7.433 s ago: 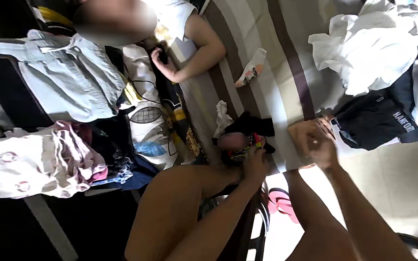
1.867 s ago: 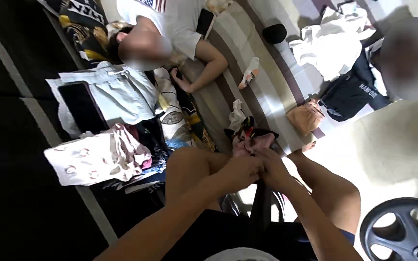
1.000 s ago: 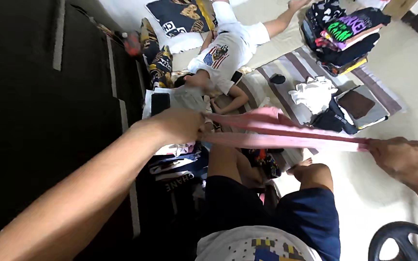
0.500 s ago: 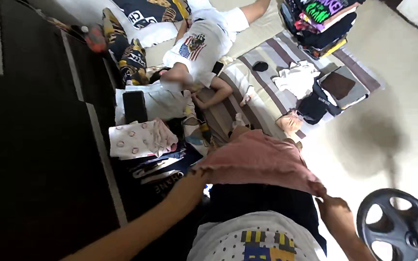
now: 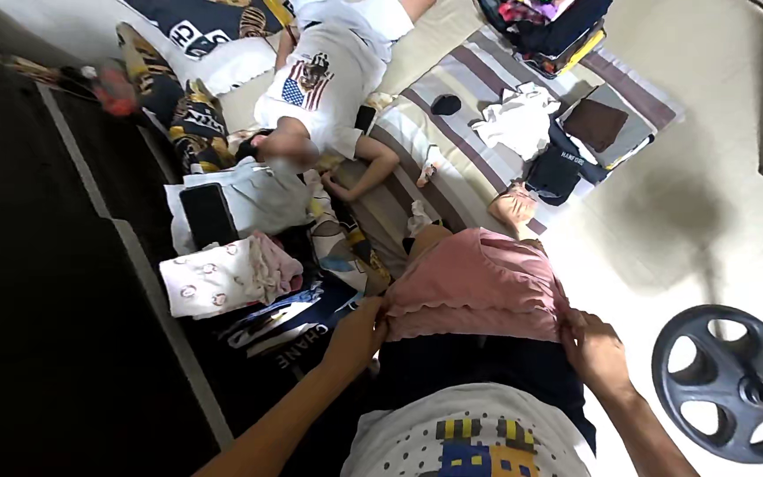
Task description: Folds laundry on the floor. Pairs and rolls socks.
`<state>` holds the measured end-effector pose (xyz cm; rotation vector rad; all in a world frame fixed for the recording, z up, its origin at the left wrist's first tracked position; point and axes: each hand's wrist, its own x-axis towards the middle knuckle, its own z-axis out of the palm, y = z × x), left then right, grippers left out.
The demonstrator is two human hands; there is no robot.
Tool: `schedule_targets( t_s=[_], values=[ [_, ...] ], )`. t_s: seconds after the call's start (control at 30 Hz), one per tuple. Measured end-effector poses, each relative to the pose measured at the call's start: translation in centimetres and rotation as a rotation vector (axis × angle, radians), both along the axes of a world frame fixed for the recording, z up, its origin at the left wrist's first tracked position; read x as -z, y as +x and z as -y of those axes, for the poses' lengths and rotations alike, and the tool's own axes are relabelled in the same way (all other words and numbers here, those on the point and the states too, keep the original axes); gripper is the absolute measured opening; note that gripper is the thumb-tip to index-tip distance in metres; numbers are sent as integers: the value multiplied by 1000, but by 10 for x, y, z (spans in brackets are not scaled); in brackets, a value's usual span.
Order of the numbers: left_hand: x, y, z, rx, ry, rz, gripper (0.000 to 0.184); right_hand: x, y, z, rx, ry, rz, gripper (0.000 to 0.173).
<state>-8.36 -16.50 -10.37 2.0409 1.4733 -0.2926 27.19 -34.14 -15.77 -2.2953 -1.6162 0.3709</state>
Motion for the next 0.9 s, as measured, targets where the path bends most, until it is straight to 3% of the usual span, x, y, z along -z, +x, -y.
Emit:
schedule_targets(
  t_s=[0.1,0.2,0.27,0.33,0.4,0.47,0.5,0.57,0.63,0.73,0.8,0.9],
  values=[
    [2,-2,-8,-230,-125,182,27,-5,6,-2,90,-178,-247,33],
    [-9,9,-17,-664,-277,640,19,-4,10,-7,125,-220,-333,25],
    [-24,20,-24,-850,-416,955,21,-1,12,-13,167,-156,-421,24],
    [-35,26,-34,-892,-482,1122,27,-4,15,-20,301,19,-690,21],
    [-40,28,-48,-888,-497,1202,31,-22,19,-32,524,132,-1131,23],
    [-39,26,-64,-836,-496,1264,27,-56,24,-37,580,16,-1458,42],
    [-37,25,-72,-791,-498,1275,23,-70,28,-36,440,-89,-1582,45],
    [-34,31,-83,-747,-442,1188,19,-96,29,-40,40,-246,-1842,29],
    [-34,50,-84,-682,-320,948,16,-127,12,-52,-258,-191,-2111,18],
    [-20,85,-74,-378,-115,620,25,-175,-31,-72,-551,16,-2288,46],
    [-18,107,-63,-183,88,441,28,-167,-62,-77,-707,214,-2344,57],
    [-45,133,-55,-248,145,35,37,-127,-144,-99,-606,796,-2372,44]
  ],
)
